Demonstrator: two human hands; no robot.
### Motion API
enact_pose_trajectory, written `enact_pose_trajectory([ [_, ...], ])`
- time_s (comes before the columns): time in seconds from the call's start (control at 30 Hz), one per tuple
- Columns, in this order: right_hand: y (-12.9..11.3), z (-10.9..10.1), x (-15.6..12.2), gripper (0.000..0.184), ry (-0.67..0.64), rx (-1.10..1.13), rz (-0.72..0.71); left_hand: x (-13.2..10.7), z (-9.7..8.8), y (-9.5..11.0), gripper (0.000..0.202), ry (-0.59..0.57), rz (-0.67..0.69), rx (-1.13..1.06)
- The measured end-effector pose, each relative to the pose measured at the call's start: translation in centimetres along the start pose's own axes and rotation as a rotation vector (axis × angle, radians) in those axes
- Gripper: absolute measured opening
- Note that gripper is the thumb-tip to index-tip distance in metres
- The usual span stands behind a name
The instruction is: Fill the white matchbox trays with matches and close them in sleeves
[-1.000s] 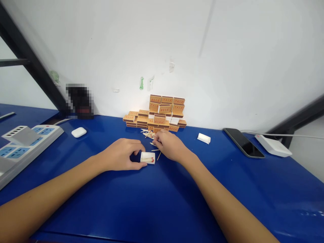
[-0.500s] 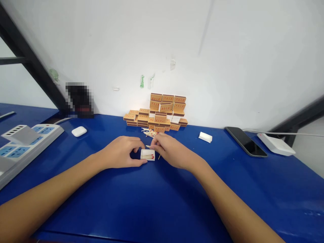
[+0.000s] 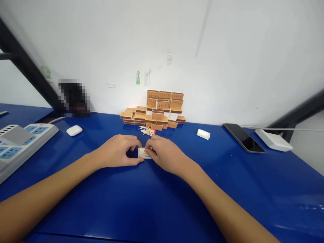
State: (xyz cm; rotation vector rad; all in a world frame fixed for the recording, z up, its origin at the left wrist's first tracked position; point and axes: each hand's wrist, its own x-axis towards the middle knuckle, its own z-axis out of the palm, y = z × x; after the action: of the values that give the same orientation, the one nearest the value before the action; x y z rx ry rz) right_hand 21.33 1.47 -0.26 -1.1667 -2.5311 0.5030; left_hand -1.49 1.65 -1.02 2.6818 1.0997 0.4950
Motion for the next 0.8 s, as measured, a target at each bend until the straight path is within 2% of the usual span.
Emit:
enact_pose_trajectory([
  [0.23,0.4,-0.6,-0.2,0.011,-0.06,-0.024,0.012,0.0,0.1,0.0,0.029,0.009,0.002,-0.007],
  [0.53,-0.1,-0.1,-0.1,0.011,0.016,0.02,-0.004,0.0,0.0,0.2,0.028,0.004,-0.01,-0.004],
  [0.67,1.5,-0.5,0.1,0.011,0.111,-0.044,0.003,-0.1,-0.1,0.2,0.028,-0.01,-0.011,-0.006],
  [0.8,3.6,-0.3,0.2,0.005,0.046,-0.045,0.054,-0.1,-0.2,0.2,0.029,-0.026,-0.015,0.01],
])
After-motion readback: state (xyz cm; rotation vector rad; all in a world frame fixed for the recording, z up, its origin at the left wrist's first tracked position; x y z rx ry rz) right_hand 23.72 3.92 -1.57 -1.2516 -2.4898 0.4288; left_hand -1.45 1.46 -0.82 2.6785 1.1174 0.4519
